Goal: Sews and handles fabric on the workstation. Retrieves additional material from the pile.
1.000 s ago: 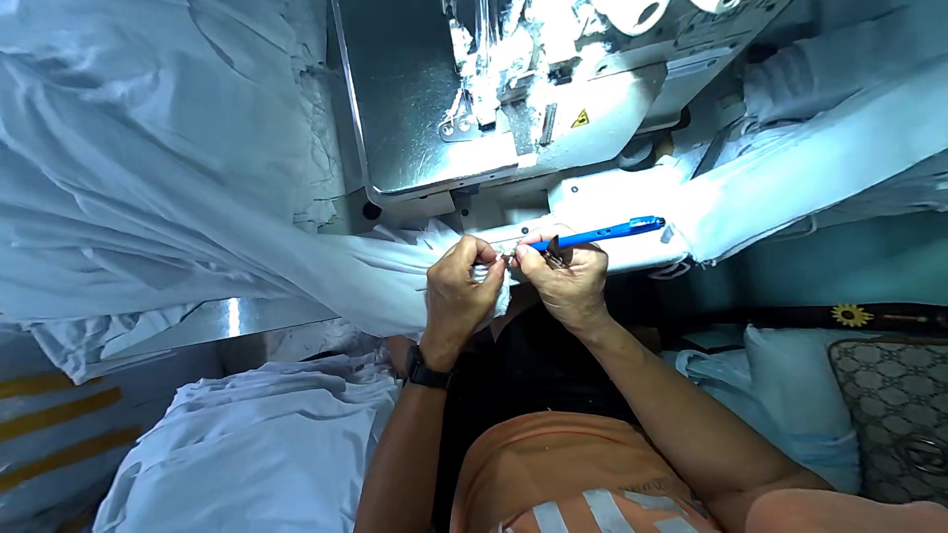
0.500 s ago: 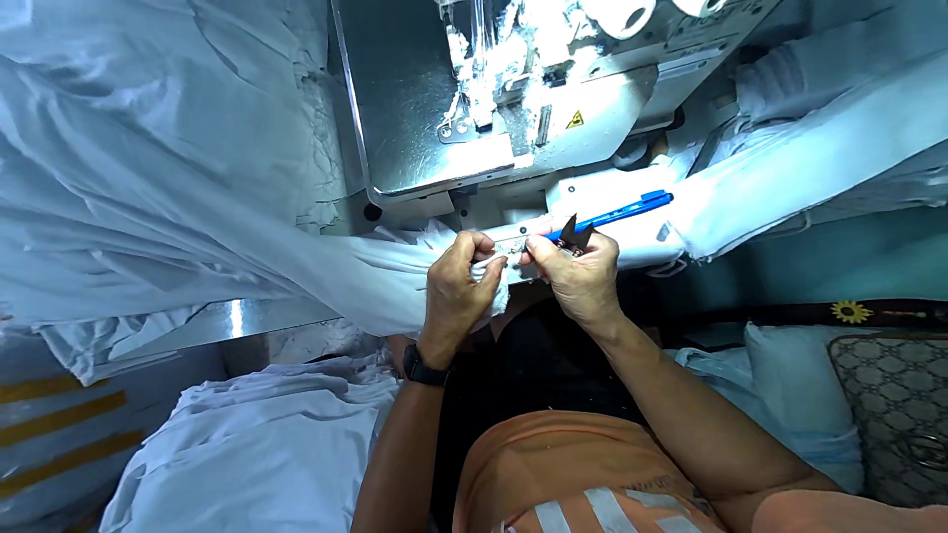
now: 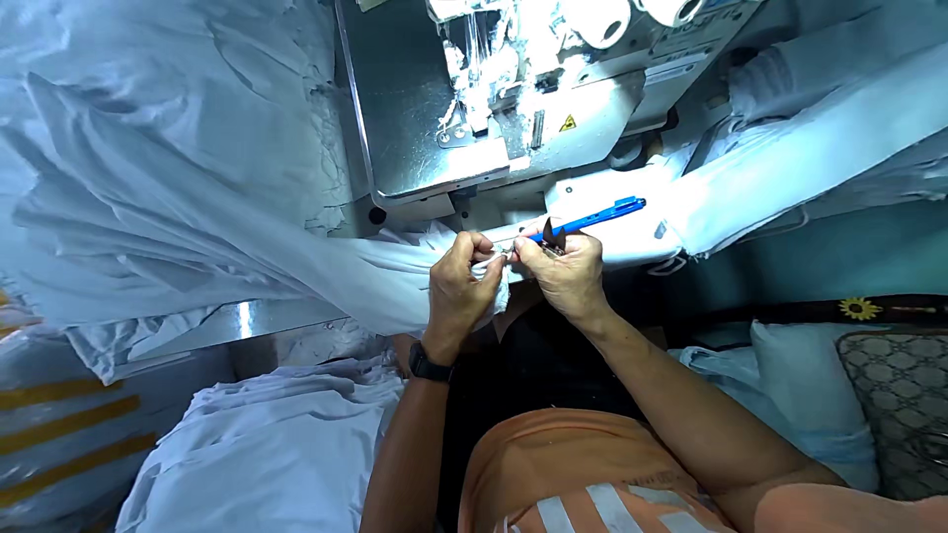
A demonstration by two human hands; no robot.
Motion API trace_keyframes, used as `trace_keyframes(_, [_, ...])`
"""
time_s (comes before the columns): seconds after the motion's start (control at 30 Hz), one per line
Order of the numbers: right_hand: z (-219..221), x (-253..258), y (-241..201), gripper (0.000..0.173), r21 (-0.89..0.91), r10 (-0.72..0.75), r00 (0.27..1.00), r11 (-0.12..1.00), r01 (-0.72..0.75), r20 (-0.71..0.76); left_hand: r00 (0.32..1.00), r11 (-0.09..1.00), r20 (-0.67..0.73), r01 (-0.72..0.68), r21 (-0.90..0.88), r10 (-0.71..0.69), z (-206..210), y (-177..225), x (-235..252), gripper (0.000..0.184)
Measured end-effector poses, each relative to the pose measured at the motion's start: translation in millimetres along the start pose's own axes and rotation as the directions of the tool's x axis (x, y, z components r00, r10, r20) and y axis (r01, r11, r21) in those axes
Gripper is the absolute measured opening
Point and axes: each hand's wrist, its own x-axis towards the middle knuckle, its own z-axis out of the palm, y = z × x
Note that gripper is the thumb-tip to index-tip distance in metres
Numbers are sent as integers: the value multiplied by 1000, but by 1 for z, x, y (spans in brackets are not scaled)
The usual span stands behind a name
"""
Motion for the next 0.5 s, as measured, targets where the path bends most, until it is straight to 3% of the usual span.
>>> trace_keyframes(0.07, [-6,1,-6,8,23,71,997,997,-70,-38,999,1000,38,-24,-5,24,-3,-2,2,19])
trace_keyframes(0.13, [-21,3,-14,3,-15,120,992,993,-121,-46,973,994,206,-90,-66,102,-16,-5,6,27])
trace_keyframes(0.2, [-41,6,-24,14,-117,192,981,974,-194,-30,881,985,440,-153,-78,172,-31,-8,10,46])
trace_keyframes(0.27, [-53,14,-34,25,-226,337,938,910,-348,-85,789,961,570,-276,-5,230,-38,-11,11,32])
trace_keyframes(0.33, [-57,26,-37,32,-287,449,879,831,-476,-158,760,922,578,-385,32,297,-42,-10,13,13])
trace_keyframes(0.43, [-62,32,-37,41,-438,502,846,730,-525,-179,747,870,522,-492,17,412,-56,3,25,16])
trace_keyframes(0.5, [-64,34,-37,47,-583,499,849,642,-498,-177,797,894,444,-446,-24,410,-75,28,39,14])
